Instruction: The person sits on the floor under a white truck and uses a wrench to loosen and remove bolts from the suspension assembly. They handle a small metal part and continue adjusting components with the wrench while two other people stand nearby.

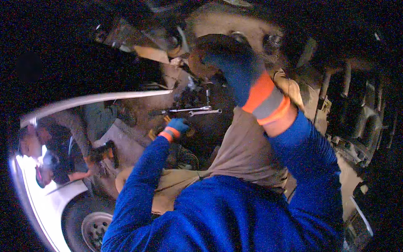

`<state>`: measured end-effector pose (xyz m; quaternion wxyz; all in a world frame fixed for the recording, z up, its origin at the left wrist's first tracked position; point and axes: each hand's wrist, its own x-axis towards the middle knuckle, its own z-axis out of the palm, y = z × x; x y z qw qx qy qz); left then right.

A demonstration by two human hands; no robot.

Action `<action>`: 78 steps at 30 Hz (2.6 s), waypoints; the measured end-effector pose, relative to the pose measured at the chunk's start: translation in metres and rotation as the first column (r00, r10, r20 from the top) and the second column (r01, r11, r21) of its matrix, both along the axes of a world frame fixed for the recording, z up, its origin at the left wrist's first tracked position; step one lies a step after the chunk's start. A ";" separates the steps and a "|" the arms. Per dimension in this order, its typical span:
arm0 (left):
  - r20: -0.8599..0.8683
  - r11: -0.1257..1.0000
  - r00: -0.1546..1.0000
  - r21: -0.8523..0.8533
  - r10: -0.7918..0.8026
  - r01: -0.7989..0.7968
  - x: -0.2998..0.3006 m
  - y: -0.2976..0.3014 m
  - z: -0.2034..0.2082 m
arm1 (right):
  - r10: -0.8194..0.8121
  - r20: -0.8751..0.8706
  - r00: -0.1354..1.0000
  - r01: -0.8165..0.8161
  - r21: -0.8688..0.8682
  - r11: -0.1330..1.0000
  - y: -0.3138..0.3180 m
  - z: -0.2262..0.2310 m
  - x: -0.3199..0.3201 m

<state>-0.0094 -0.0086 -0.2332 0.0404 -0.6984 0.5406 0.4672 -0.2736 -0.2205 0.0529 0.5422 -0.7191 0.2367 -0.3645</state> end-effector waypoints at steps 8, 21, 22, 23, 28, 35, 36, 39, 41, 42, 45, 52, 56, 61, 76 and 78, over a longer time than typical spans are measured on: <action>-0.643 0.552 0.484 -0.113 0.593 -0.826 0.018 0.015 0.217 | 0.435 -0.257 0.863 -0.359 0.292 0.886 -0.005 -0.029 0.126; -0.823 0.294 0.115 0.066 0.556 -0.953 0.019 0.060 0.197 | -0.272 -0.873 0.405 -0.440 -0.447 0.779 -0.085 -0.208 0.205; -0.819 0.292 0.140 0.035 0.556 -0.956 0.026 0.068 0.200 | -0.274 -0.854 0.442 -0.389 -0.457 0.800 -0.072 -0.197 0.215; -0.817 0.268 0.141 0.017 0.559 -0.963 0.031 0.075 0.199 | -0.279 -0.835 0.475 -0.335 -0.464 0.820 -0.059 -0.182 0.220; -0.840 0.256 0.196 -0.071 0.505 -0.964 0.031 0.064 0.196 | -0.079 -0.801 0.594 -0.444 -0.407 0.798 -0.054 -0.133 0.201; -0.819 0.254 0.109 0.046 0.563 -0.966 0.028 0.059 0.191 | -0.114 -0.740 0.663 -0.361 -0.450 0.817 -0.062 -0.132 0.197; -0.821 0.233 0.087 0.057 0.564 -0.971 0.029 0.060 0.190 | -0.130 -0.765 0.630 -0.293 -0.389 0.873 -0.058 -0.127 0.201; -0.822 0.225 0.019 0.134 0.570 -0.965 0.024 0.062 0.197 | -0.112 -0.828 0.550 -0.301 -0.321 0.898 -0.054 -0.109 0.206; -0.823 0.192 0.012 0.118 0.568 -0.974 0.026 0.064 0.193 | -0.138 -0.837 0.529 -0.404 -0.392 0.827 -0.049 -0.093 0.201; -0.824 0.193 0.012 0.118 0.566 -0.974 0.027 0.066 0.192 | -0.149 -0.840 0.522 -0.456 -0.422 0.784 -0.046 -0.087 0.200; -0.827 0.179 0.006 0.115 0.563 -0.977 0.026 0.067 0.192 | -0.220 -0.840 0.496 -0.563 -0.504 0.655 -0.049 -0.091 0.198; -0.843 0.198 -0.040 0.172 0.537 -0.965 0.025 0.063 0.188 | -0.304 -0.790 0.533 -0.392 -0.549 0.739 -0.075 -0.140 0.198; -0.836 0.200 -0.026 0.161 0.548 -0.966 0.024 0.062 0.192 | -0.222 -0.827 0.517 -0.478 -0.494 0.726 -0.033 -0.073 0.185; -0.881 0.238 -0.042 0.173 0.472 -0.956 0.020 0.053 0.192 | -0.224 -0.752 0.620 -0.404 -0.551 0.730 -0.049 -0.083 0.172; -0.893 0.412 -0.256 0.405 0.370 -0.816 -0.006 0.057 0.251 | 0.511 -0.283 0.811 -0.464 0.220 0.858 0.114 -0.015 0.125; -0.840 0.420 -0.416 0.537 0.349 -0.731 -0.007 0.056 0.258 | 0.485 -0.297 0.822 -0.446 0.193 0.874 0.112 -0.017 0.125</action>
